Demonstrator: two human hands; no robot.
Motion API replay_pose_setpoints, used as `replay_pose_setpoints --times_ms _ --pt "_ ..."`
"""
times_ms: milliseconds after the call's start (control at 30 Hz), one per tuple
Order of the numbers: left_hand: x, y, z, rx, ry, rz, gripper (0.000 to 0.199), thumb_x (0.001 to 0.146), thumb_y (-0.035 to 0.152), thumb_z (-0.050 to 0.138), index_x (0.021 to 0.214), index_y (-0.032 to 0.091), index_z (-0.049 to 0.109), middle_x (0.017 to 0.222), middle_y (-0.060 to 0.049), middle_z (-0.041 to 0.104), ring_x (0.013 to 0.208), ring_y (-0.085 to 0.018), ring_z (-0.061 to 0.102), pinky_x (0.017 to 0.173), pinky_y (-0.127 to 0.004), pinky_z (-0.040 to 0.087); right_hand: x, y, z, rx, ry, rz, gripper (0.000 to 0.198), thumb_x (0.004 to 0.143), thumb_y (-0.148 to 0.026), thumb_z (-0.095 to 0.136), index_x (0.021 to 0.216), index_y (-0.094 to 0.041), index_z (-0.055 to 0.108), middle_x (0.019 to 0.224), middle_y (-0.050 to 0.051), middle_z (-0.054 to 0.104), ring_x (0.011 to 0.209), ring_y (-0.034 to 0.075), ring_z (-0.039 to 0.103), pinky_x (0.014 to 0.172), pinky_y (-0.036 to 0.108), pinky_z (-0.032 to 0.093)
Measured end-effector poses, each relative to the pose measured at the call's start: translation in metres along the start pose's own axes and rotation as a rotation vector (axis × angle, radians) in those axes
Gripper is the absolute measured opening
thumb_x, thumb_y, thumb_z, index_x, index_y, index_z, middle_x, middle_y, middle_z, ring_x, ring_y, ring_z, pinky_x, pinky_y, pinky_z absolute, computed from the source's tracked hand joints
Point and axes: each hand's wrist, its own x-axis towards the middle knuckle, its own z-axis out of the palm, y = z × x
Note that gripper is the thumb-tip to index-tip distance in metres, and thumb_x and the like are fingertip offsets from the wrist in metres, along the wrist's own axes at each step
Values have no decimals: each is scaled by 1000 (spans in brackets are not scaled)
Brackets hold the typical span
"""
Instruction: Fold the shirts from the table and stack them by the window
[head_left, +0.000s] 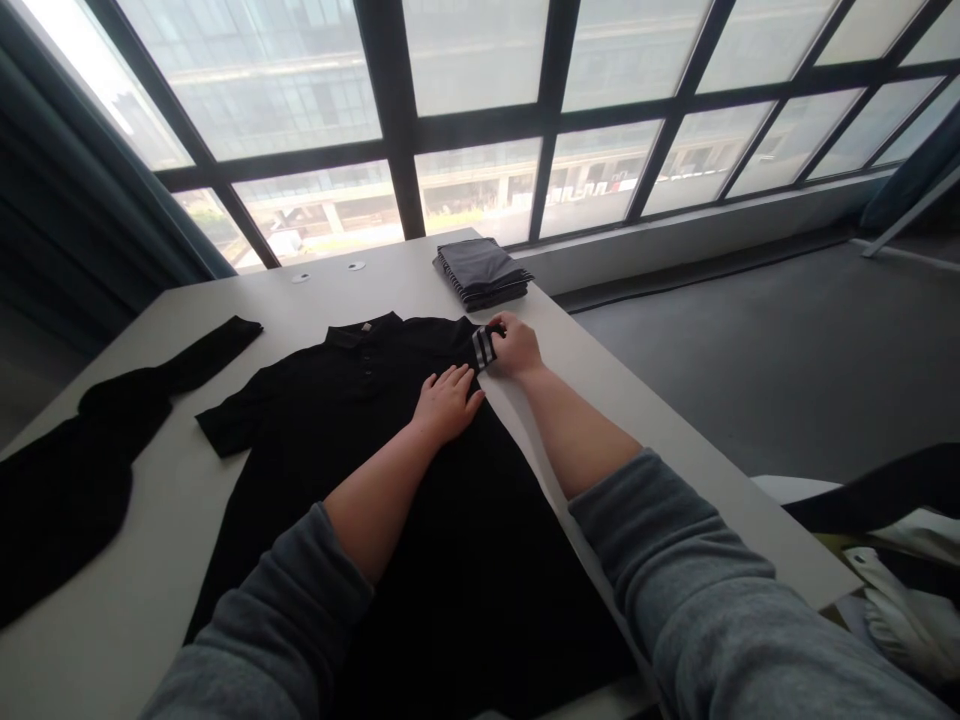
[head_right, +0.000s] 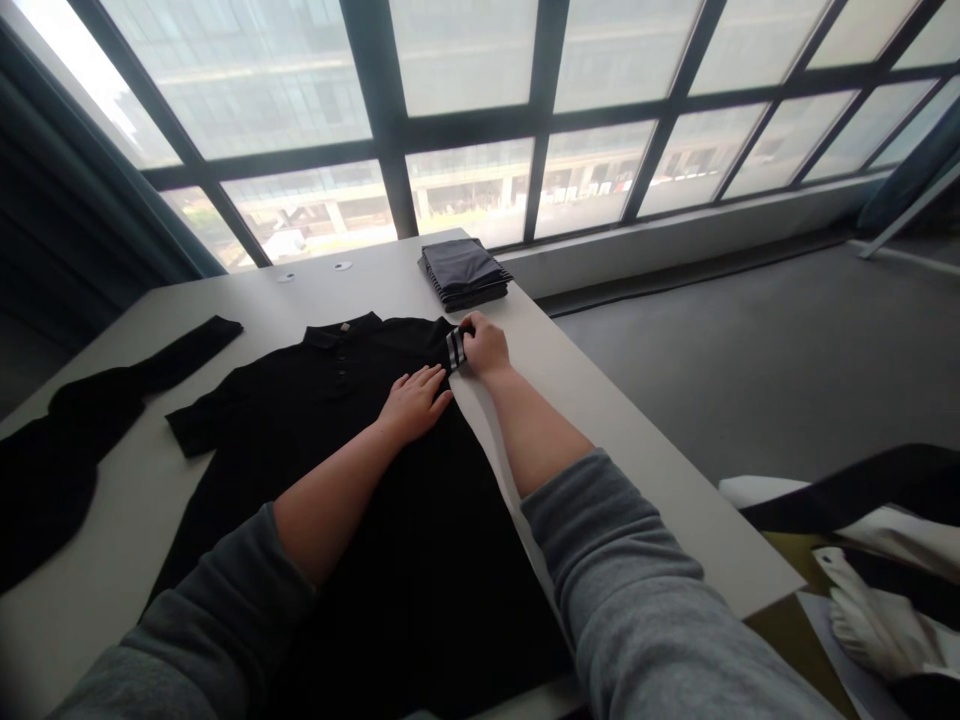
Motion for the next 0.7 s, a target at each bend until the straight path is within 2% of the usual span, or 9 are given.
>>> replay_pose_setpoints --times_ms 167,300,467,700 --pt "0 2 -3 -47 13 -8 56 109 51 31 155 26 52 165 -6 46 155 -25 37 130 -51 26 5 -9 1 35 32 -141 38 93 -14 46 118 -15 76 122 7 73 115 18 67 112 30 48" --pt "2 1 -1 -51 -33 36 59 109 53 32 159 25 46 169 -5 40 159 -25 31 131 -53 22 6 -19 2 17 27 -252 42 92 -10 47 121 -11 76 131 10 69 128 19 62 121 30 43" --pt "4 -1 0 -68 -108 124 61 109 50 31 163 22 38 172 -6 32 162 -23 25 133 -53 16 -1 -31 1 -18 -20 -359 42 94 -12 48 125 -13 76 136 8 67 132 20 59 123 32 41" --pt "2 0 0 -77 -194 257 65 110 51 30 165 16 33 172 -12 29 163 -23 20 134 -48 11 -8 -44 -1 -22 -78 -421 39 97 -15 52 128 -13 76 136 8 67 130 20 61 121 31 44"
